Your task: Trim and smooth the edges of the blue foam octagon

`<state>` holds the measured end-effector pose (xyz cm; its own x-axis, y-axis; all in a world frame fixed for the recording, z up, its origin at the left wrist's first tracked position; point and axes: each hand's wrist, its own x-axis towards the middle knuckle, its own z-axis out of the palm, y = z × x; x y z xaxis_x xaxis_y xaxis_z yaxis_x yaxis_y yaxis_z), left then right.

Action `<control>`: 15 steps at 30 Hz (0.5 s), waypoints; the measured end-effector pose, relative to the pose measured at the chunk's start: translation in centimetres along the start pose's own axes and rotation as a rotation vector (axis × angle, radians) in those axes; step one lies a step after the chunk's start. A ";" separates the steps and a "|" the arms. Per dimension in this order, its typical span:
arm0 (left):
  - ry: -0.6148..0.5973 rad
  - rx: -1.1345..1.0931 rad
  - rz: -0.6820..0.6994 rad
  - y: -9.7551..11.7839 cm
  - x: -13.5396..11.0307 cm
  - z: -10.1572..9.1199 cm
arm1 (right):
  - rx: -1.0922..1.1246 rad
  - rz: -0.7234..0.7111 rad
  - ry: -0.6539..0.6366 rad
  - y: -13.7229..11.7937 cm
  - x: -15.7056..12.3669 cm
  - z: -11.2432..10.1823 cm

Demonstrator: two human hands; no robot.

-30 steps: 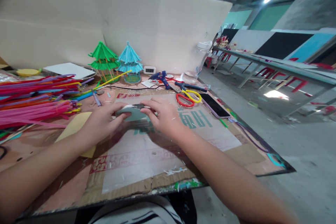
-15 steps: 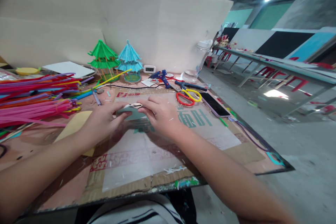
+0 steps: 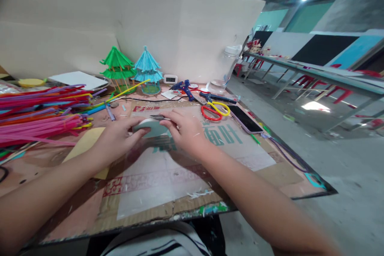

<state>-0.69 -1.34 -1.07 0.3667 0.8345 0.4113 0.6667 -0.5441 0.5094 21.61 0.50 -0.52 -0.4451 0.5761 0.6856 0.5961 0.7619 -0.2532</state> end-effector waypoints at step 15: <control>0.013 0.071 0.064 -0.4 -0.3 -0.1 | -0.031 -0.050 -0.082 -0.4 -0.1 -0.8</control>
<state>-1.11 -1.38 -1.30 0.4013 0.7969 0.4515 0.6870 -0.5879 0.4271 21.94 -0.15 0.03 -0.5271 0.5609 0.6384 0.5919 0.7813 -0.1979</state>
